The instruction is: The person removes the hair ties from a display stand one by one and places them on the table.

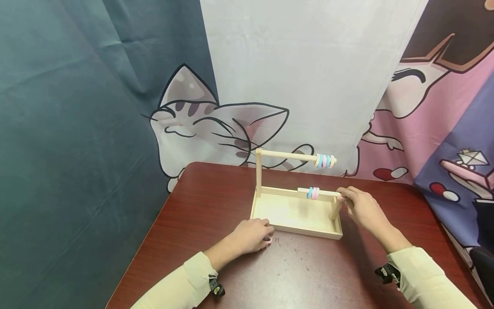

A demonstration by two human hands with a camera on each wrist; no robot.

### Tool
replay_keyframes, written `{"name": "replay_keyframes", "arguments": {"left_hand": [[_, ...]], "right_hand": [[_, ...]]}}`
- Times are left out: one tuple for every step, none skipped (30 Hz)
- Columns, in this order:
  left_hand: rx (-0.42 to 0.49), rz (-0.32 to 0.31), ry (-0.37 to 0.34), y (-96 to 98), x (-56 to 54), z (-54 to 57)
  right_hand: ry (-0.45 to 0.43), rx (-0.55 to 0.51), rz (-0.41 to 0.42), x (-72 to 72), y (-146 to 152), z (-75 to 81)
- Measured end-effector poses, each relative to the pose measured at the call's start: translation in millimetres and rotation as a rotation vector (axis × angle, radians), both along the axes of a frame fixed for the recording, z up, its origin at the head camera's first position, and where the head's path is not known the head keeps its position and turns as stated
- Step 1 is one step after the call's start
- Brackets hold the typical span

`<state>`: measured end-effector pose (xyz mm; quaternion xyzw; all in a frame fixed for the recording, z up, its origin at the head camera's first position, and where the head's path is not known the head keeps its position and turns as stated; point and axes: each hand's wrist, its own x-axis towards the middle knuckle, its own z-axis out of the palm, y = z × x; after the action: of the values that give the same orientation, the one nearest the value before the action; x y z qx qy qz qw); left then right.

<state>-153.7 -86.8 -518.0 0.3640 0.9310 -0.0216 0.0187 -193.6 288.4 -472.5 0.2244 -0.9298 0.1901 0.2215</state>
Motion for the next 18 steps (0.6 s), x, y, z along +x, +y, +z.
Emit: {"name": "replay_keyframes", "arguments": {"left_hand": [[-0.004,0.003,0.004,0.5,0.5,-0.5],[-0.008,0.005,0.009,0.9,1.0,-1.1],[-0.011,0.006,0.011,1.3,1.4,-1.6],[-0.013,0.007,0.012,1.5,1.8,-1.4],[-0.015,0.009,0.012,1.8,2.3,-1.7],[-0.019,0.01,0.013,2.0,2.6,-1.8],[-0.024,0.012,0.015,2.4,2.9,-1.5],[-0.029,0.014,0.018,2.8,3.3,-1.6],[-0.033,0.016,0.022,3.0,3.6,-1.8],[-0.036,0.019,0.025,3.2,3.9,-1.7],[-0.039,0.021,0.028,3.5,4.2,-2.0],[-0.042,0.022,0.033,3.6,4.3,-2.6],[-0.042,0.022,0.037,3.7,4.5,-3.2],[-0.041,0.022,0.042,3.7,4.5,-3.9],[-0.039,0.019,0.045,3.6,4.4,-4.6],[-0.037,0.017,0.05,3.5,4.4,-5.2],[-0.037,0.014,0.054,3.4,4.0,-6.1],[-0.037,0.013,0.058,3.3,3.6,-6.8]], "right_hand": [[0.001,0.0,-0.001,0.4,0.0,0.1],[0.001,0.0,-0.003,0.8,0.0,0.2],[0.001,0.001,-0.003,0.8,0.1,0.0],[0.002,0.001,-0.004,0.8,0.1,0.0],[0.002,0.002,-0.004,0.8,0.1,-0.1],[0.001,0.002,-0.004,0.8,0.1,-0.1],[0.002,0.002,-0.004,0.8,0.0,0.0],[0.0,0.002,-0.004,0.5,0.0,-0.3],[0.0,0.001,-0.004,0.6,-0.1,-0.2],[0.001,0.0,-0.004,0.5,-0.2,0.0],[0.0,0.0,-0.004,0.5,-0.3,0.2],[-0.001,0.0,-0.004,0.2,-0.3,0.0],[-0.002,0.0,-0.004,0.3,-0.4,0.1],[-0.002,0.0,-0.004,-0.1,-0.3,-0.2],[0.0,0.0,-0.003,-0.1,-0.3,-0.2],[0.0,0.0,-0.003,-0.6,-0.2,-0.6],[0.0,0.001,-0.002,-1.0,-0.1,-0.8],[0.002,0.001,-0.001,-1.2,0.0,-0.9]]}}
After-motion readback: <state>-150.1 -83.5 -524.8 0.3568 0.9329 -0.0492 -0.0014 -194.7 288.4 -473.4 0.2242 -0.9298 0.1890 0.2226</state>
